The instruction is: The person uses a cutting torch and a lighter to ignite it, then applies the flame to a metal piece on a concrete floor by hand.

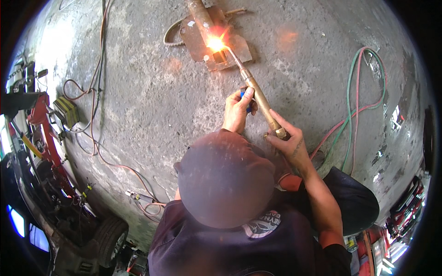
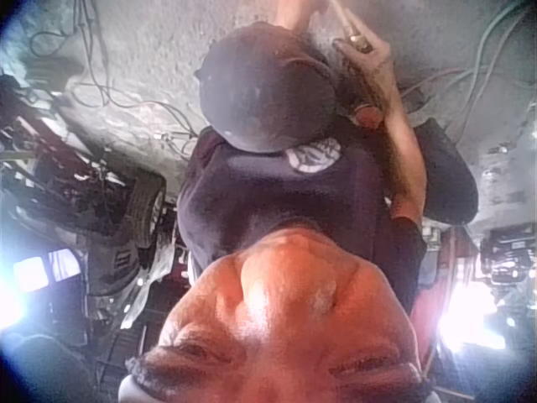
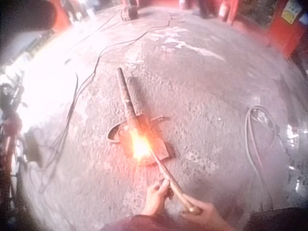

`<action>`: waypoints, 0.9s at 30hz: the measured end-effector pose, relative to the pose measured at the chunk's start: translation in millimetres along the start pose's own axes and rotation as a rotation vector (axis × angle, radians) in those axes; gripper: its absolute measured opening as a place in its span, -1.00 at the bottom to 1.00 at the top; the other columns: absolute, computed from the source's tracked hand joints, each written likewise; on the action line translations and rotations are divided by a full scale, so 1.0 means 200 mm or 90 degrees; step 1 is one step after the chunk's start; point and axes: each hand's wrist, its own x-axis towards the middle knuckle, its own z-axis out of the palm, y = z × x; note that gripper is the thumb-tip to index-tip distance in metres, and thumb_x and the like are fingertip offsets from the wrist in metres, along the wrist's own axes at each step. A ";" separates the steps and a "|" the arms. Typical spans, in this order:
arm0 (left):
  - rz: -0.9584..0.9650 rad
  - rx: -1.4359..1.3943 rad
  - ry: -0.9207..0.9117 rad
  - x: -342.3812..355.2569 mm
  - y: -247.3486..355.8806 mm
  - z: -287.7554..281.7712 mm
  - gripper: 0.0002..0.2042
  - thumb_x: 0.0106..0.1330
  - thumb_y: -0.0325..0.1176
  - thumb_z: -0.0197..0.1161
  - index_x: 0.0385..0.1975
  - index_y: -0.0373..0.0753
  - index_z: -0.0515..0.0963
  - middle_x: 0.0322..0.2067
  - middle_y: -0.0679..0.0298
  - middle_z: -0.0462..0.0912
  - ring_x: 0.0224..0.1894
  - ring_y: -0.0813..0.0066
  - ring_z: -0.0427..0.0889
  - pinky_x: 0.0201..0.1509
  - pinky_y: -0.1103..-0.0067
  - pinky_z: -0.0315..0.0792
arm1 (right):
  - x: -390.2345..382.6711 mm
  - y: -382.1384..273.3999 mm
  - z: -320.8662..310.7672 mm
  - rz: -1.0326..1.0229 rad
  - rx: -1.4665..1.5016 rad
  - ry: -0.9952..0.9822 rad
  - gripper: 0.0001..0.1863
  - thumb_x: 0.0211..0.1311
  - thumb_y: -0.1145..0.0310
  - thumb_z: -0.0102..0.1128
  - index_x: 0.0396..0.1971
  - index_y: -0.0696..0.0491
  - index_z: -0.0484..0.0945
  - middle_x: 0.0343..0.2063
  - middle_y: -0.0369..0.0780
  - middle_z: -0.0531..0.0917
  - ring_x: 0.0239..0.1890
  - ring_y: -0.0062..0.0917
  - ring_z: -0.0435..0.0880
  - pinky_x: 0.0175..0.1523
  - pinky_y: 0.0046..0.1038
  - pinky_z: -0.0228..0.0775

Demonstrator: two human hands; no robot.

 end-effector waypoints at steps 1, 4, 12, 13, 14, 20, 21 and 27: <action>0.001 0.000 0.001 0.00 -0.01 -0.01 -0.70 0.50 -0.12 0.26 -0.30 -0.26 0.61 -0.50 0.33 0.61 -0.51 0.61 0.52 -0.46 0.61 0.37 | 0.00 -0.01 0.00 -0.007 -0.013 -0.006 -0.30 0.23 0.53 0.33 0.41 0.04 0.42 -0.23 -0.41 0.58 -0.23 -0.77 0.49 -0.08 -0.68 0.38; 0.003 -0.002 -0.008 0.01 -0.02 -0.02 -0.71 0.50 -0.13 0.27 -0.30 -0.26 0.61 -0.50 0.33 0.61 -0.52 0.61 0.51 -0.48 0.61 0.36 | -0.01 -0.03 -0.02 0.022 -0.023 -0.020 -0.34 0.29 0.44 0.28 0.42 0.03 0.41 -0.28 -0.42 0.57 -0.29 -0.76 0.48 -0.16 -0.66 0.37; 0.001 -0.004 0.003 0.01 -0.02 -0.02 -0.72 0.50 -0.14 0.26 -0.30 -0.26 0.61 -0.51 0.33 0.61 -0.53 0.62 0.52 -0.49 0.62 0.37 | 0.00 0.01 -0.04 -0.019 -0.072 -0.024 -0.36 0.32 0.38 0.24 0.42 0.02 0.41 -0.26 -0.39 0.60 -0.34 -0.74 0.46 -0.22 -0.62 0.37; 0.001 -0.004 0.003 0.01 -0.03 -0.02 -0.72 0.50 -0.14 0.26 -0.30 -0.26 0.61 -0.51 0.33 0.61 -0.53 0.62 0.52 -0.49 0.62 0.37 | 0.00 0.01 -0.04 -0.025 -0.077 -0.024 -0.36 0.32 0.37 0.25 0.42 0.02 0.41 -0.25 -0.39 0.60 -0.33 -0.74 0.46 -0.22 -0.62 0.37; 0.003 -0.005 0.003 0.01 -0.03 -0.02 -0.72 0.50 -0.14 0.26 -0.30 -0.26 0.61 -0.51 0.34 0.61 -0.53 0.62 0.52 -0.49 0.62 0.37 | 0.00 0.01 -0.04 -0.025 -0.078 -0.024 -0.36 0.32 0.37 0.25 0.42 0.02 0.41 -0.25 -0.39 0.60 -0.33 -0.74 0.46 -0.22 -0.62 0.37; 0.003 -0.008 -0.002 0.01 -0.02 -0.02 -0.72 0.50 -0.15 0.26 -0.29 -0.27 0.61 -0.52 0.33 0.61 -0.52 0.62 0.52 -0.48 0.62 0.37 | 0.01 0.02 -0.02 -0.066 -0.101 -0.001 -0.37 0.33 0.37 0.25 0.42 0.02 0.41 -0.29 -0.39 0.60 -0.34 -0.74 0.46 -0.22 -0.62 0.37; 0.007 -0.016 -0.002 0.01 -0.02 -0.01 -0.73 0.51 -0.16 0.26 -0.29 -0.27 0.61 -0.52 0.33 0.61 -0.52 0.62 0.52 -0.48 0.61 0.37 | 0.01 0.01 -0.02 -0.041 -0.089 -0.006 -0.37 0.33 0.38 0.25 0.42 0.01 0.41 -0.30 -0.40 0.59 -0.35 -0.75 0.46 -0.23 -0.63 0.37; 0.002 -0.027 -0.002 0.01 -0.02 -0.02 -0.73 0.50 -0.16 0.26 -0.28 -0.27 0.62 -0.50 0.32 0.62 -0.51 0.62 0.52 -0.47 0.62 0.37 | 0.00 0.01 -0.02 -0.006 -0.060 -0.016 -0.37 0.33 0.39 0.25 0.43 -0.01 0.41 -0.34 -0.41 0.58 -0.40 -0.76 0.46 -0.28 -0.63 0.37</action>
